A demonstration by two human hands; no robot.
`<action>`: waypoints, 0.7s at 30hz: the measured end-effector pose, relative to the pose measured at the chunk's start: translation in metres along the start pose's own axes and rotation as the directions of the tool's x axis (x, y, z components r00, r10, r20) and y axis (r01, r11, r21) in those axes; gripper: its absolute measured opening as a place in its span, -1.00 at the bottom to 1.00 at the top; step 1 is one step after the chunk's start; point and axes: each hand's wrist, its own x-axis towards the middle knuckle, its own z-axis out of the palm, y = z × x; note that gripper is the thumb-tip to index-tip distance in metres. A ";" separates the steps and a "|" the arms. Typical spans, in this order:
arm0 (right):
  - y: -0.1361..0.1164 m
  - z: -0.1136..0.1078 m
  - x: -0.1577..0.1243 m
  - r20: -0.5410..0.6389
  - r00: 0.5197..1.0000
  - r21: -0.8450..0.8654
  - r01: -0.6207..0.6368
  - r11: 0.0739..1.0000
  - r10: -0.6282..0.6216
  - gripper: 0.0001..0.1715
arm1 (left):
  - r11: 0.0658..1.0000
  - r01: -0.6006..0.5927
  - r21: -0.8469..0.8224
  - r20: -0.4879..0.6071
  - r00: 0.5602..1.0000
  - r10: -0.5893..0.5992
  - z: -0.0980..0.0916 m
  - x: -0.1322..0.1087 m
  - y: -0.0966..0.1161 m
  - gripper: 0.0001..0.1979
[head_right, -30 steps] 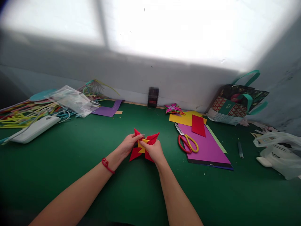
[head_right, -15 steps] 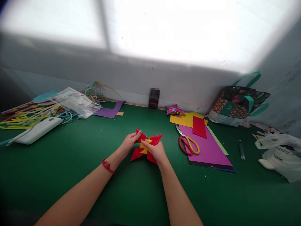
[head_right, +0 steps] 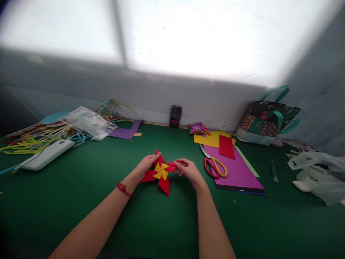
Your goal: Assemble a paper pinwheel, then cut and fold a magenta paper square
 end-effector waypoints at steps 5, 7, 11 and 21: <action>-0.001 0.009 0.001 0.008 1.000 0.094 -0.025 0.995 0.024 -0.62 | 0.998 0.007 -0.064 -0.047 0.999 -0.010 0.003 0.000 0.000 -0.57; -0.001 0.012 0.002 0.013 1.000 0.145 -0.022 0.989 0.020 -0.61 | 0.993 -0.012 -0.118 -0.056 0.998 0.005 0.006 -0.001 0.000 -0.58; 0.001 0.016 0.003 0.065 0.998 0.158 -0.026 0.987 0.016 -0.54 | 0.982 -0.038 -0.182 -0.085 0.996 0.022 0.013 -0.003 0.000 -0.59; 0.005 0.025 0.010 -0.014 0.995 0.103 0.102 0.989 -0.101 -0.60 | 0.986 -0.054 -0.155 -0.083 0.996 0.042 0.017 -0.006 0.001 -0.56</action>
